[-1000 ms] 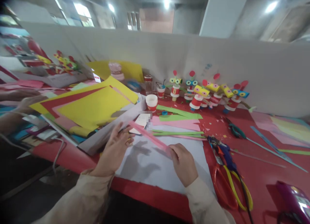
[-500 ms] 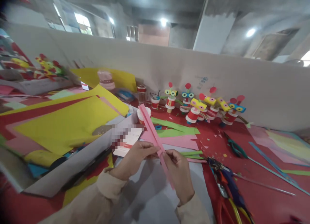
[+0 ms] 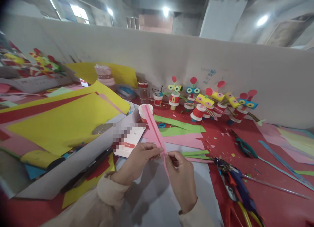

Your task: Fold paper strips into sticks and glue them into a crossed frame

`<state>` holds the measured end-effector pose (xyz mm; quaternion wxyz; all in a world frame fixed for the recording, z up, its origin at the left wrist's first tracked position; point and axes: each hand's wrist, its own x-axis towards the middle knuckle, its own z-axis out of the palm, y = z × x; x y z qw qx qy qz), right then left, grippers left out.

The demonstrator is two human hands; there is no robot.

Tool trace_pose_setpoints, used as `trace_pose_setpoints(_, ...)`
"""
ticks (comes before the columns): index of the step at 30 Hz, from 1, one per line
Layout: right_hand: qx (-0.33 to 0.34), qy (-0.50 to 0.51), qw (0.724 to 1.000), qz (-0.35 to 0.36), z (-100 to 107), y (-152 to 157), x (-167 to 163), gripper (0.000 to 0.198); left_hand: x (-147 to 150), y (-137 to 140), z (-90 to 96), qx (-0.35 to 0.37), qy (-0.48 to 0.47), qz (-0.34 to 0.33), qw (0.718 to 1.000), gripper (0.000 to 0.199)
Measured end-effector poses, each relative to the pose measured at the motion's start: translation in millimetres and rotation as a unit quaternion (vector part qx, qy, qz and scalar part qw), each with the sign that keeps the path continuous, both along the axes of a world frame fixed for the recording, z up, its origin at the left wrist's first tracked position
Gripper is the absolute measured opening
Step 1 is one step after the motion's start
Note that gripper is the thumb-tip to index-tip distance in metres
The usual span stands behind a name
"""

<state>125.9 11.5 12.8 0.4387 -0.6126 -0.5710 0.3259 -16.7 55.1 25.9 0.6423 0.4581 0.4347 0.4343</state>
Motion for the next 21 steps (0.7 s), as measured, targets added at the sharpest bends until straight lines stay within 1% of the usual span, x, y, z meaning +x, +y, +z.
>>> trace_pose_setpoints(3,0.011,-0.017,1.000,0.007,-6.0,-0.7,-1.6,0.030,1.0,-0.3,-0.4,-0.003,-0.018,0.016,1.000,0.030)
trace_pose_setpoints(6,-0.004,-0.009,1.000,0.023,-9.7,-1.5,-2.5,0.030,1.3,-0.2,-1.8,-0.013,-0.019,0.015,1.000,0.030)
trace_pose_setpoints(10,-0.032,0.000,0.999,0.016,-7.8,-2.2,-1.4,0.032,0.1,0.4,-5.6,-0.021,-0.025,0.000,0.999,0.029)
trace_pose_setpoints(13,-0.060,0.039,0.997,0.027,-4.6,-1.2,0.1,0.034,-2.1,1.1,-6.1,-0.018,-0.074,-0.045,0.996,0.026)
trace_pose_setpoints(16,-0.096,0.091,0.989,0.064,-4.6,1.2,0.7,0.035,-4.8,1.7,-3.4,-0.033,-0.117,-0.077,0.990,0.025)
trace_pose_setpoints(18,-0.113,0.114,0.984,0.082,-5.6,2.5,0.3,0.034,-6.3,2.0,-0.9,-0.050,-0.115,-0.073,0.989,0.024)
trace_pose_setpoints(21,-0.106,0.119,0.983,0.088,-5.8,3.0,-1.3,0.032,-7.7,2.7,1.6,-0.069,-0.091,-0.059,0.992,0.020)
